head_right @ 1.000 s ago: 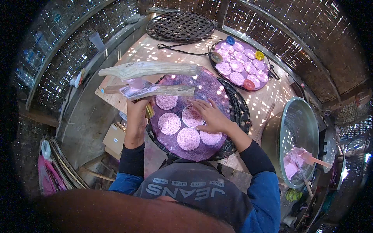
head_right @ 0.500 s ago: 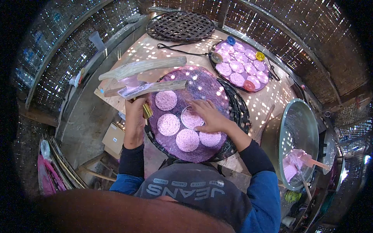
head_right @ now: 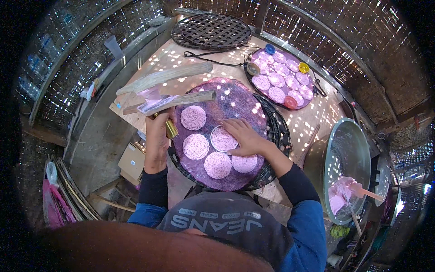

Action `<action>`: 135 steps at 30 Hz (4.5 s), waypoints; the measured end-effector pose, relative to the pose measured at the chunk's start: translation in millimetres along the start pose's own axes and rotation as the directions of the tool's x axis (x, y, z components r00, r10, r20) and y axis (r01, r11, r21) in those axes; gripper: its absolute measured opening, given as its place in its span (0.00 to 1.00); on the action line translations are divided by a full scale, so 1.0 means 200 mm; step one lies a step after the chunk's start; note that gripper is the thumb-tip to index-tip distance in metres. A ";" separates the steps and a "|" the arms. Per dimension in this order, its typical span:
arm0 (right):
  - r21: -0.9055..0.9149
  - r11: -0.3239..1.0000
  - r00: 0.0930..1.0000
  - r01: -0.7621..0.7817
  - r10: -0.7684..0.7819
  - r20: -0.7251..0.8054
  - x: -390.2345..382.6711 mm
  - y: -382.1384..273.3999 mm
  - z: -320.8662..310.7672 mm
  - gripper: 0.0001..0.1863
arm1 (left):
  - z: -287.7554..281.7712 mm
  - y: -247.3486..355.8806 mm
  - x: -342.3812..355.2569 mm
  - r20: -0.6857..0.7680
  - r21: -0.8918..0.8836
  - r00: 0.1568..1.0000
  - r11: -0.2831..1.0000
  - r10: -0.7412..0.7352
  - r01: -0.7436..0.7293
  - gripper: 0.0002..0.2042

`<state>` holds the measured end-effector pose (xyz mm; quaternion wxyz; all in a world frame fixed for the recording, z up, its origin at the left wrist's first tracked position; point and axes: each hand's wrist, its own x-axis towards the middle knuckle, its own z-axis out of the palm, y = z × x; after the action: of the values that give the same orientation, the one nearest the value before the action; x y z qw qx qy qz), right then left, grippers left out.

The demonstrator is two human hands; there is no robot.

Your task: The person scoops pink batter from a large metal bowl and fills a wooden mold. They press the batter into the mold's cavity, then invert the mold to release a formed pink cake onto a woven tray. This process is repeated multiple times.

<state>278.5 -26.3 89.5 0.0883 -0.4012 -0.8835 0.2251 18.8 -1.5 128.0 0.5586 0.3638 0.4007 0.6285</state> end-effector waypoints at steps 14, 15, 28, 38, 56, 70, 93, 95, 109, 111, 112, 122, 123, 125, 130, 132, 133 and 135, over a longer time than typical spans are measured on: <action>-0.019 0.999 0.993 -0.048 0.045 -0.107 0.03 0.04 -0.09 0.51 | -0.03 0.00 0.00 -0.026 -0.034 1.000 0.999 -0.013 0.012 0.06; 0.004 0.997 0.985 -0.076 0.076 -0.152 0.05 0.04 -0.12 0.51 | -0.03 0.01 0.00 -0.023 -0.036 1.000 0.999 -0.010 0.009 0.06; 0.825 0.565 0.993 0.004 0.098 -0.072 0.26 0.07 -0.44 0.36 | 0.05 -0.06 0.14 0.346 0.327 0.808 0.746 0.476 -0.580 0.21; 0.799 0.497 0.938 -0.337 0.111 0.327 -0.05 0.09 -0.64 0.35 | 0.36 0.24 0.48 0.475 -0.470 0.804 0.875 0.358 -0.112 0.32; 0.711 0.322 0.779 -0.625 0.315 0.543 0.13 0.24 -0.41 0.33 | 0.20 -0.23 0.72 0.609 -0.605 0.786 0.703 0.106 0.374 0.16; 0.544 0.302 0.621 -0.783 0.426 0.658 0.06 0.24 -0.58 0.35 | 0.29 -0.30 0.63 0.482 -0.686 0.875 0.596 -0.056 0.416 0.15; 0.354 0.622 0.715 -0.699 0.620 0.323 0.20 0.04 -0.53 0.39 | 0.19 -0.24 0.68 0.242 -0.686 0.962 0.678 -0.129 0.264 0.15; 0.299 0.659 0.723 -0.690 0.622 0.299 0.18 0.05 -0.56 0.39 | 0.22 -0.24 0.66 0.246 -0.721 0.952 0.621 -0.183 0.306 0.14; 0.395 0.663 0.747 -0.636 0.657 0.100 0.05 0.17 -0.48 0.39 | 0.35 -0.16 0.66 0.475 -0.692 0.880 0.626 0.019 0.360 0.13; 0.470 0.650 0.760 -0.597 0.646 0.073 0.02 0.17 -0.48 0.38 | 0.38 -0.06 0.60 0.522 -0.622 0.851 0.658 -0.056 0.425 0.22; 0.516 0.638 0.765 -0.572 0.642 0.054 0.01 0.13 -0.50 0.38 | 0.31 -0.09 0.62 0.712 -0.597 0.694 0.617 0.111 0.513 0.31; 0.969 0.119 0.907 -0.217 0.391 0.155 0.19 -0.04 -0.52 0.34 | 0.37 -0.06 0.41 0.635 0.305 0.744 0.817 0.209 -0.490 0.26; 0.991 0.001 0.917 -0.133 0.378 0.123 0.20 -0.03 -0.50 0.34 | 0.34 -0.04 0.39 0.588 0.307 0.778 0.829 0.221 -0.468 0.26; 0.438 0.892 0.880 0.115 0.113 -0.461 0.19 0.19 -0.29 0.26 | 0.27 -0.06 0.38 0.438 0.244 0.809 0.815 0.391 -0.526 0.21; -0.088 0.951 0.885 -0.297 0.240 -0.400 0.22 0.12 0.04 0.51 | 0.04 -0.03 0.22 -0.021 0.164 0.932 0.921 0.363 -0.355 0.13; -0.122 0.927 0.861 -0.355 0.273 -0.428 0.24 0.09 0.09 0.56 | -0.06 -0.02 0.18 -0.077 0.281 0.914 0.888 0.398 -0.363 0.10; -0.120 0.925 0.852 -0.361 0.275 -0.445 0.24 0.08 0.10 0.56 | -0.09 -0.01 0.17 -0.106 0.339 0.903 0.869 0.416 -0.361 0.09; -0.118 0.920 0.833 -0.373 0.276 -0.480 0.26 0.09 0.13 0.56 | -0.13 0.01 0.15 -0.175 0.277 0.897 0.895 0.405 -0.350 0.08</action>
<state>247.6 14.9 57.4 0.2101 -0.5943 -0.7751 0.0436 -8.4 25.1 118.7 0.3274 0.4249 0.4561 0.7102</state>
